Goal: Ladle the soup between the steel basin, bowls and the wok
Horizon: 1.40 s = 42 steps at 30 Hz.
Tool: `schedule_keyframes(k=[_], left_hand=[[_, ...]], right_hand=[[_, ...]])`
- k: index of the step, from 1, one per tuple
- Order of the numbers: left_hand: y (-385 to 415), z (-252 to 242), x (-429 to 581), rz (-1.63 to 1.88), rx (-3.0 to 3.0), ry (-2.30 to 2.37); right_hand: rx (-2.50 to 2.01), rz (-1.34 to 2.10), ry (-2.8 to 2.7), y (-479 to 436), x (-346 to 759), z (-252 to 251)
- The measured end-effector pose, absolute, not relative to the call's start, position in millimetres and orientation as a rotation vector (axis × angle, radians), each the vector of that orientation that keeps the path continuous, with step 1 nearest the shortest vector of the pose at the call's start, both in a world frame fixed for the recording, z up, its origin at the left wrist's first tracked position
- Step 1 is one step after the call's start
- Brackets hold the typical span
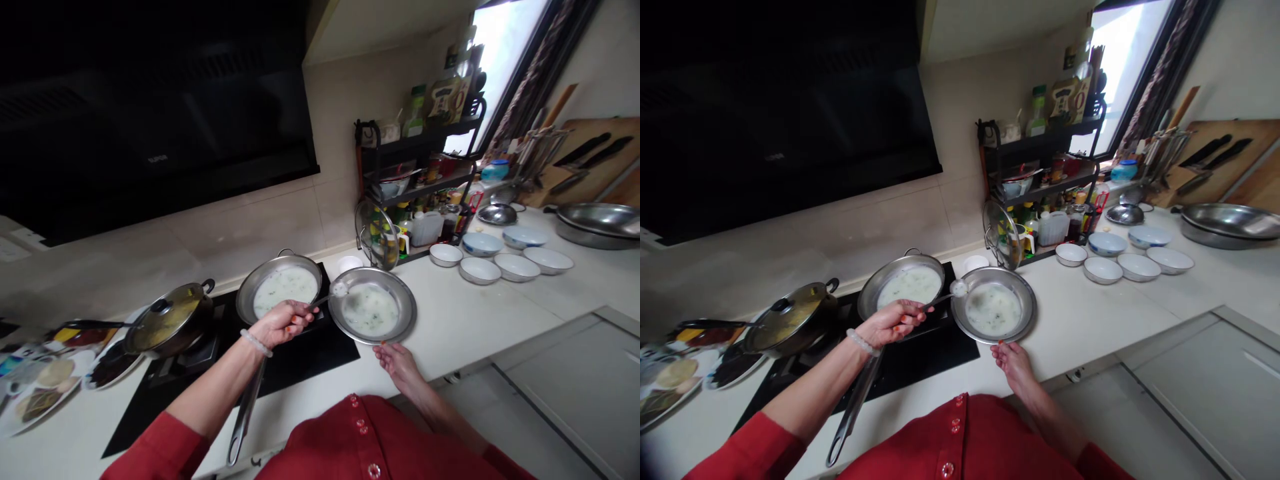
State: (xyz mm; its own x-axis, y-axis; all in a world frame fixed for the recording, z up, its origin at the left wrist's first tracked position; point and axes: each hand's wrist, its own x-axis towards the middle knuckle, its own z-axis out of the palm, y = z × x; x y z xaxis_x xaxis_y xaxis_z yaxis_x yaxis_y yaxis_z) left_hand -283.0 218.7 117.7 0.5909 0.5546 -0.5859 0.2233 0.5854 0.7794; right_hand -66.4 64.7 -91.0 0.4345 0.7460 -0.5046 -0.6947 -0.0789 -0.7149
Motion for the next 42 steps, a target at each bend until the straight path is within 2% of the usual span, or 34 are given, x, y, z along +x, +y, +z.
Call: schedule_keyframes(k=[4, 9, 17, 20, 23, 26, 35, 42], left_hand=[[204.9, 79.8, -250.9, 0.053, 1.502, 1.086], [189.3, 44.7, -237.4, 0.037, 1.787, 1.112], [186.6, 41.8, -254.4, 0.101, 2.209, 1.007], [194.5, 58.9, -262.3, 0.173, 1.966, 1.005], [206.8, 81.4, -280.2, 0.358, 1.344, 0.924], [222.0, 97.6, -307.1, 0.512, 1.055, 0.885], [254.4, 81.4, -361.2, 0.523, 1.227, 1.345], [256.6, 75.0, -361.3, 0.458, 1.218, 1.355]], right_hand=[[-1.136, 1.191, -0.053, 65.1, -66.7, -91.4], [-1.127, 1.189, -0.053, 65.2, -67.0, -91.8], [-1.139, 1.183, -0.053, 64.6, -67.0, -91.8], [-1.145, 1.188, -0.057, 63.4, -67.4, -89.6], [-1.146, 1.185, -0.062, 62.2, -67.6, -87.6], [-1.154, 1.188, -0.075, 61.6, -67.3, -86.8], [-1.166, 1.196, -0.051, 63.9, -64.6, -90.3], [-1.169, 1.200, -0.061, 63.9, -65.0, -87.5]])
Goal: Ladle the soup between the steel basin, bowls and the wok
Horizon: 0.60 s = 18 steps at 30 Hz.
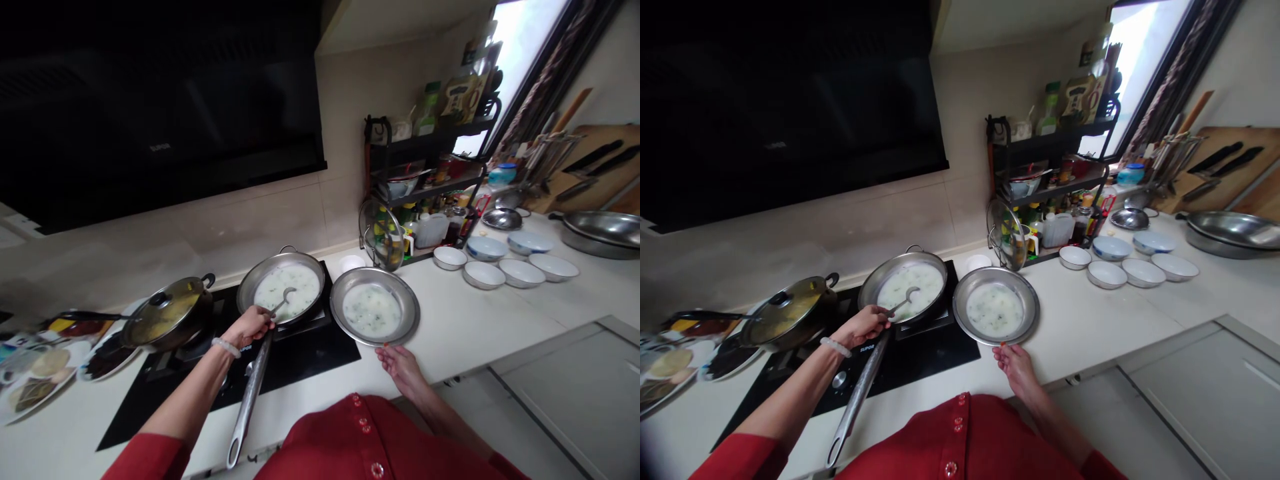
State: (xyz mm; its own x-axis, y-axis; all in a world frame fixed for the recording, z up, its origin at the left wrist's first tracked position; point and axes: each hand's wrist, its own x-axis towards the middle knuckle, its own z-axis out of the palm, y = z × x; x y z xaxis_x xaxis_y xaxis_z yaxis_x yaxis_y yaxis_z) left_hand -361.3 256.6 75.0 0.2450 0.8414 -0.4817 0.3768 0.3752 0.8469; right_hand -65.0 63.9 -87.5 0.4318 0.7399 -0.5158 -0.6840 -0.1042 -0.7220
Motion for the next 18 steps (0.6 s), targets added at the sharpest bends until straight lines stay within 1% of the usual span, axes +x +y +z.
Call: schedule_keyframes(k=[8, 18], left_hand=[[268.5, 78.5, -373.2, 0.464, 0.775, 1.151], [265.5, 85.9, -376.7, 0.518, 0.676, 1.129]], right_hand=[[-1.183, 1.204, -0.073, 63.7, -64.4, -88.8], [-1.178, 1.207, -0.079, 63.0, -64.2, -87.2]])
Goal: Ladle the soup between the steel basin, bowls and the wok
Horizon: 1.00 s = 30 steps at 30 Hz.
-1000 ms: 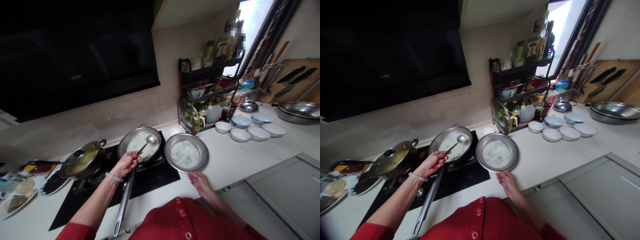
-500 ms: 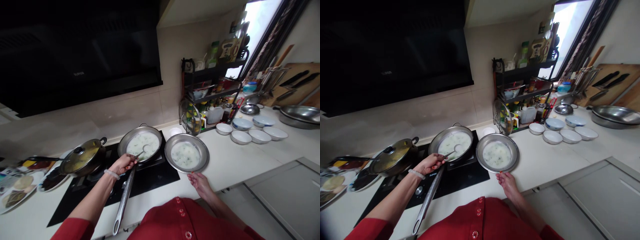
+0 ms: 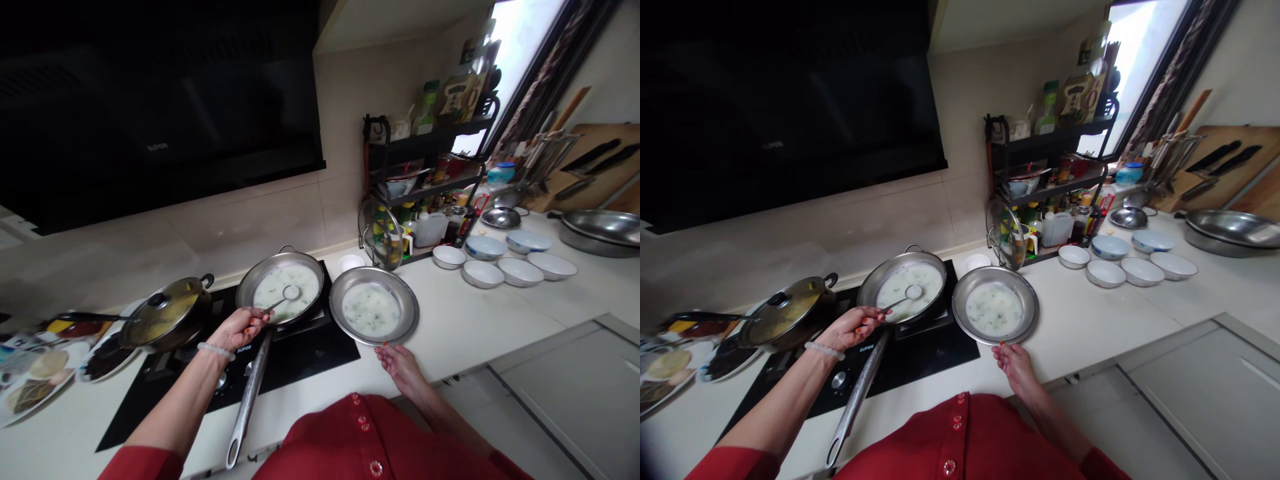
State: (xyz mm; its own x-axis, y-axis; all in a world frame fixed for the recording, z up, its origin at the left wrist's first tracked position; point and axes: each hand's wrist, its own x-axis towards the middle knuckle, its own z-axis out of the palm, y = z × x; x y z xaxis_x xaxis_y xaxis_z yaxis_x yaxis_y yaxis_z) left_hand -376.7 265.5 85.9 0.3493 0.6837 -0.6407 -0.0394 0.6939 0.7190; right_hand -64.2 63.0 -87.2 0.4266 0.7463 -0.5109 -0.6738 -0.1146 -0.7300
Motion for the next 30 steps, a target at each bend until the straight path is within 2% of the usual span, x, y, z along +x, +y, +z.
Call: schedule_keyframes(k=[18, 30], left_hand=[[263.2, 92.9, -369.8, 0.489, 0.579, 1.100], [256.2, 115.1, -353.3, 0.461, 0.658, 1.071]], right_hand=[[-1.148, 1.205, -0.059, 63.1, -63.8, -90.0], [-1.156, 1.214, -0.080, 63.6, -64.3, -87.8]])
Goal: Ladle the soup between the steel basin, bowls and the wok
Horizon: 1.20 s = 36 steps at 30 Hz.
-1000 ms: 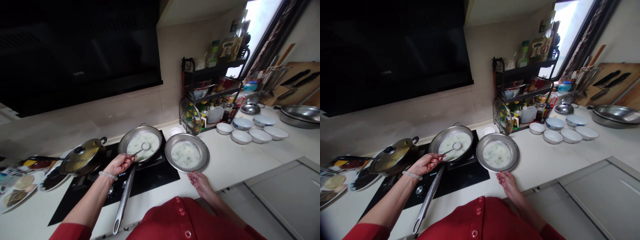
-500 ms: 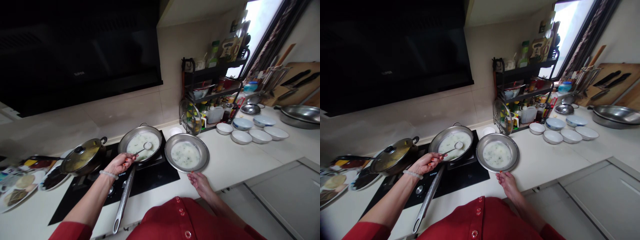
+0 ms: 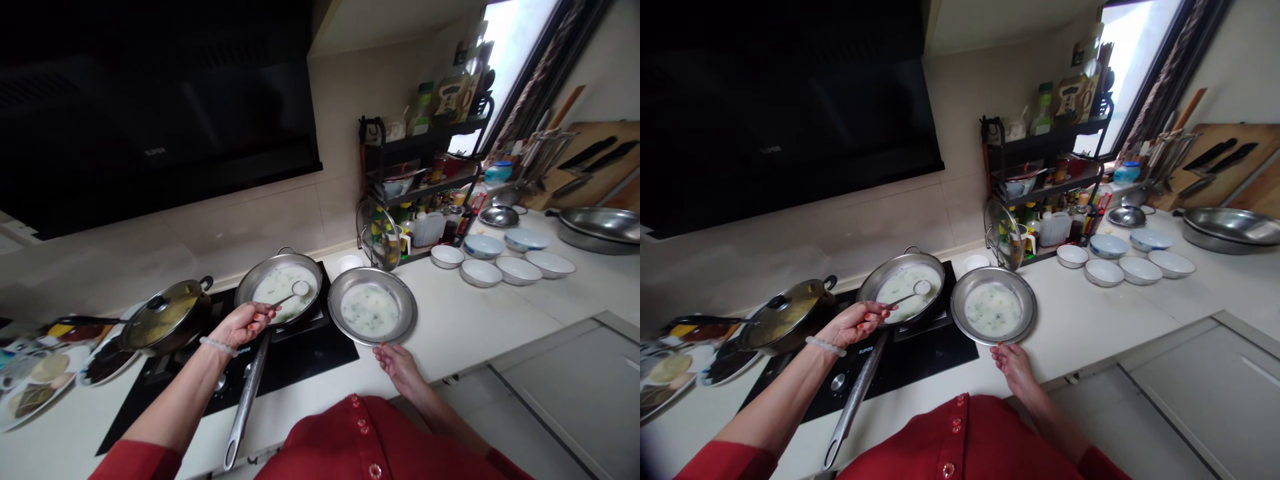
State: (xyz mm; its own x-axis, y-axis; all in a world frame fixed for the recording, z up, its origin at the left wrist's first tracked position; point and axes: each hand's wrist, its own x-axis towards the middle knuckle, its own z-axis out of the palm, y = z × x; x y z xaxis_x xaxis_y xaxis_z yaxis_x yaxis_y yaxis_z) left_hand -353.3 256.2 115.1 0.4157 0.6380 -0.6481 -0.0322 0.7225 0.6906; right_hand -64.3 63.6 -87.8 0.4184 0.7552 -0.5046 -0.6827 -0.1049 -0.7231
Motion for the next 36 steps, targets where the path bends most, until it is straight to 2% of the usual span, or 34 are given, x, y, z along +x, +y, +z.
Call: schedule_keyframes(k=[8, 14, 18, 24, 28, 33, 36], left_hand=[[242.5, 137.6, -321.5, 0.359, 0.797, 0.995], [233.6, 120.2, -279.8, 0.171, 0.938, 0.980], [225.6, 87.3, -249.9, 0.027, 1.520, 1.055], [209.4, 45.8, -231.8, 0.030, 1.937, 1.113], [204.2, 38.4, -238.4, 0.026, 2.185, 1.078], [201.4, 38.8, -245.6, -0.190, 2.693, 0.938], [200.9, 39.2, -247.4, -0.196, 2.771, 0.906]], right_hand=[[-1.131, 1.214, -0.084, 63.2, -64.5, -89.0], [-1.139, 1.214, -0.089, 63.1, -65.3, -89.0], [-1.130, 1.214, -0.086, 63.2, -65.5, -89.7], [-1.148, 1.208, -0.084, 63.5, -65.7, -90.1], [-1.157, 1.207, -0.093, 63.5, -65.7, -89.9], [-1.156, 1.206, -0.086, 63.8, -65.0, -92.0], [-1.153, 1.212, -0.085, 63.7, -64.3, -92.2]])
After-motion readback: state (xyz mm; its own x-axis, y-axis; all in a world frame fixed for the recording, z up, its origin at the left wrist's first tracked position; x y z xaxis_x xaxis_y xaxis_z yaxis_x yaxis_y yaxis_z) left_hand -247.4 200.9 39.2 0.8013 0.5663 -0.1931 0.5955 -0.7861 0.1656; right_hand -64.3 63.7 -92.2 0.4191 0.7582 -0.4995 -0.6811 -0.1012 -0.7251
